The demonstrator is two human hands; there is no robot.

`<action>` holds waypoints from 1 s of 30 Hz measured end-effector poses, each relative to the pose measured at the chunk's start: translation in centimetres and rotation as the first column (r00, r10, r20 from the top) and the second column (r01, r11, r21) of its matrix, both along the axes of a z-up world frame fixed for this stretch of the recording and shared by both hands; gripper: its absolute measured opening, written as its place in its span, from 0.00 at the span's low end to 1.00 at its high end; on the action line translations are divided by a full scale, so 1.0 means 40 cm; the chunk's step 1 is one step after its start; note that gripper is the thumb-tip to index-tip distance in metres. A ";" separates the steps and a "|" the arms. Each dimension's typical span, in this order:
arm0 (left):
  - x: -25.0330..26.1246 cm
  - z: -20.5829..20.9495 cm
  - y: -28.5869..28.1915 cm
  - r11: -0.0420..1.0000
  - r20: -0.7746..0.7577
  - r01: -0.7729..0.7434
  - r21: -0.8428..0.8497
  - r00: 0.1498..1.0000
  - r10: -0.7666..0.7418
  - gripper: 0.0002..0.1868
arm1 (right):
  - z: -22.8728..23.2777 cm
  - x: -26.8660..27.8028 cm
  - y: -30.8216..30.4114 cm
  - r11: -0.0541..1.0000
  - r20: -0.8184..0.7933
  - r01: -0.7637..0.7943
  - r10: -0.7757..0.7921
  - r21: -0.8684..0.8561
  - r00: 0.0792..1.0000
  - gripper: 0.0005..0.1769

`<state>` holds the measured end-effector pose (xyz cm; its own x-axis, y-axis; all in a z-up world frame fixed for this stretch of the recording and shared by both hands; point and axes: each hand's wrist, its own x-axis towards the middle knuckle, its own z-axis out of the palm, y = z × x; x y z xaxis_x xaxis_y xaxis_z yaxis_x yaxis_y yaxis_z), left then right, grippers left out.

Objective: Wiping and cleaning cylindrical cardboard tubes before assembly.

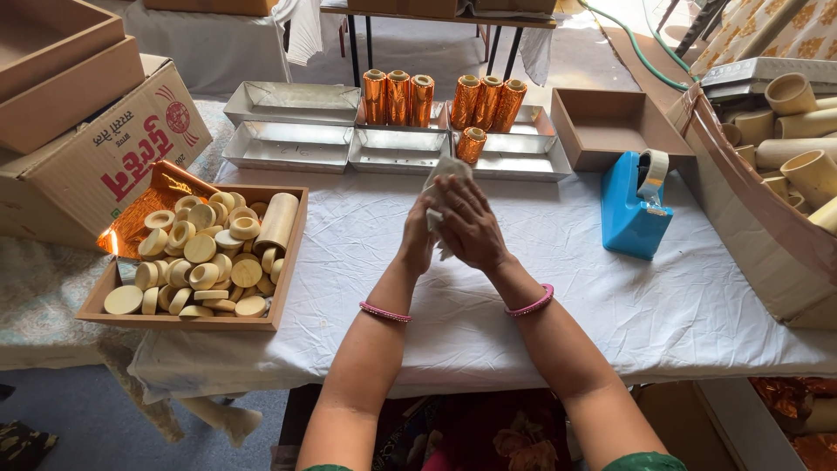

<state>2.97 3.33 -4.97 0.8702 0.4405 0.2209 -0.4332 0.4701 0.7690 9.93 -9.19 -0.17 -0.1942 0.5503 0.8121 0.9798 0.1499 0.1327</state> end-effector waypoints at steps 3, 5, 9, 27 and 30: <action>-0.016 0.054 -0.022 0.999 -0.046 -0.006 0.054 0.999 0.009 0.33 | -0.018 0.018 -0.005 0.998 -0.044 0.049 -0.047 0.046 0.998 0.24; -0.020 0.060 -0.018 0.999 -0.031 0.008 0.044 1.000 -0.007 0.32 | -0.009 0.010 -0.014 1.000 -0.038 0.018 -0.017 0.015 0.999 0.25; -0.042 0.089 -0.035 0.996 -0.054 -0.042 0.075 0.997 0.046 0.32 | 0.001 0.008 -0.006 0.998 -0.129 -0.025 0.032 0.053 0.991 0.25; -0.020 0.045 -0.007 0.994 -0.098 -0.093 0.048 0.990 0.098 0.26 | -0.019 0.025 -0.009 0.997 -0.081 0.059 -0.054 0.058 0.995 0.21; 0.008 -0.004 0.016 0.998 -0.024 -0.053 -0.036 0.998 0.052 0.23 | -0.008 -0.006 -0.022 0.999 0.028 0.052 -0.052 0.010 0.998 0.21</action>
